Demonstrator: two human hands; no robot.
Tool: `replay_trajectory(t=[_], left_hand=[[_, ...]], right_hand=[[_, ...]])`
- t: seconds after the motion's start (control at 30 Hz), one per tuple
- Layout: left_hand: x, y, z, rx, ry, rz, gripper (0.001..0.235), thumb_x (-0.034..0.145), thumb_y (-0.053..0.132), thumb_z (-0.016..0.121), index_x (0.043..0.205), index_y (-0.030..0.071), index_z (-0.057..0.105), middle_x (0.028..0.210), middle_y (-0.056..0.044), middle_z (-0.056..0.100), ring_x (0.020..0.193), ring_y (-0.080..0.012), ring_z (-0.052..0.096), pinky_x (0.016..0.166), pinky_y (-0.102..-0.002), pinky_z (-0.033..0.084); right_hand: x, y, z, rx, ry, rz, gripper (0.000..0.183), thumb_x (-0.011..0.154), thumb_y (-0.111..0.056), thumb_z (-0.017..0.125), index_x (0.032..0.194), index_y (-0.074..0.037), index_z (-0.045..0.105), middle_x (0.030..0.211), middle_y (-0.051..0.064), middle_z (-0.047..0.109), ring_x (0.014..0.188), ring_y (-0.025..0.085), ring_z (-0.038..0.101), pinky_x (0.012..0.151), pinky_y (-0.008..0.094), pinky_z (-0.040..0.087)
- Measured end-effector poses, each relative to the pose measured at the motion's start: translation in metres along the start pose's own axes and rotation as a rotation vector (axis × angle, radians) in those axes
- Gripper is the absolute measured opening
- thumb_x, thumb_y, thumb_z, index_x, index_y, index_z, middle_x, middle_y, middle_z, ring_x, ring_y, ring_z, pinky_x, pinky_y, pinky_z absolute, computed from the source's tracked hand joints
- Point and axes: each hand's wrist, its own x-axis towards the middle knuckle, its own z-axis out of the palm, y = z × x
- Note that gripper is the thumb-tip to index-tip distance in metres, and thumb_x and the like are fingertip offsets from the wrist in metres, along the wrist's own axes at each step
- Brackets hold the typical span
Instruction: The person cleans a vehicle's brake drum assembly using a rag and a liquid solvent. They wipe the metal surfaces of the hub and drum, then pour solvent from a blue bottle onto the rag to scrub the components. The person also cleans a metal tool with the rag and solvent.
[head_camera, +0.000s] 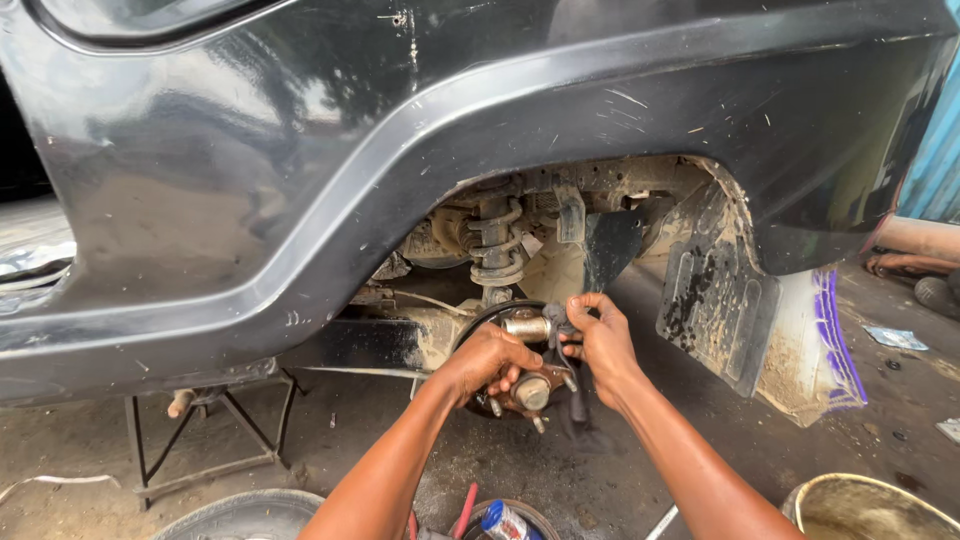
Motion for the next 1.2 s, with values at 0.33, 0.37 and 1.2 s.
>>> replay_trajectory(t=[0.33, 0.37, 1.2], left_hand=[[-0.028, -0.002, -0.05, 0.205, 0.013, 0.055, 0.03, 0.078, 0.015, 0.078, 0.054, 0.0, 0.066, 0.128, 0.002, 0.073, 0.047, -0.0132, 0.045, 0.055, -0.029, 0.037], [-0.037, 0.002, -0.053, 0.147, 0.028, -0.023, 0.029, 0.079, 0.016, 0.076, 0.056, 0.001, 0.068, 0.128, 0.002, 0.077, 0.045, -0.0153, 0.035, 0.046, -0.034, 0.029], [-0.018, -0.001, 0.006, 0.034, 0.087, 0.132, 0.017, 0.077, 0.005, 0.077, 0.069, 0.006, 0.061, 0.07, -0.011, 0.071, 0.052, -0.0127, 0.066, 0.043, -0.028, 0.051]], right_hand=[[0.004, 0.008, -0.023, 0.024, -0.04, -0.156, 0.03, 0.095, -0.021, 0.069, 0.123, -0.011, 0.064, 0.093, 0.013, 0.068, 0.074, 0.017, 0.06, 0.065, 0.03, 0.052], [0.001, 0.009, -0.017, -0.112, -0.119, -0.339, 0.029, 0.092, -0.02, 0.071, 0.119, -0.009, 0.068, 0.102, 0.011, 0.07, 0.083, 0.018, 0.064, 0.071, 0.03, 0.054], [0.022, 0.028, 0.003, -0.094, -0.133, -0.156, 0.031, 0.075, 0.002, 0.081, 0.105, 0.002, 0.077, 0.1, 0.015, 0.078, 0.088, 0.022, 0.072, 0.078, 0.033, 0.059]])
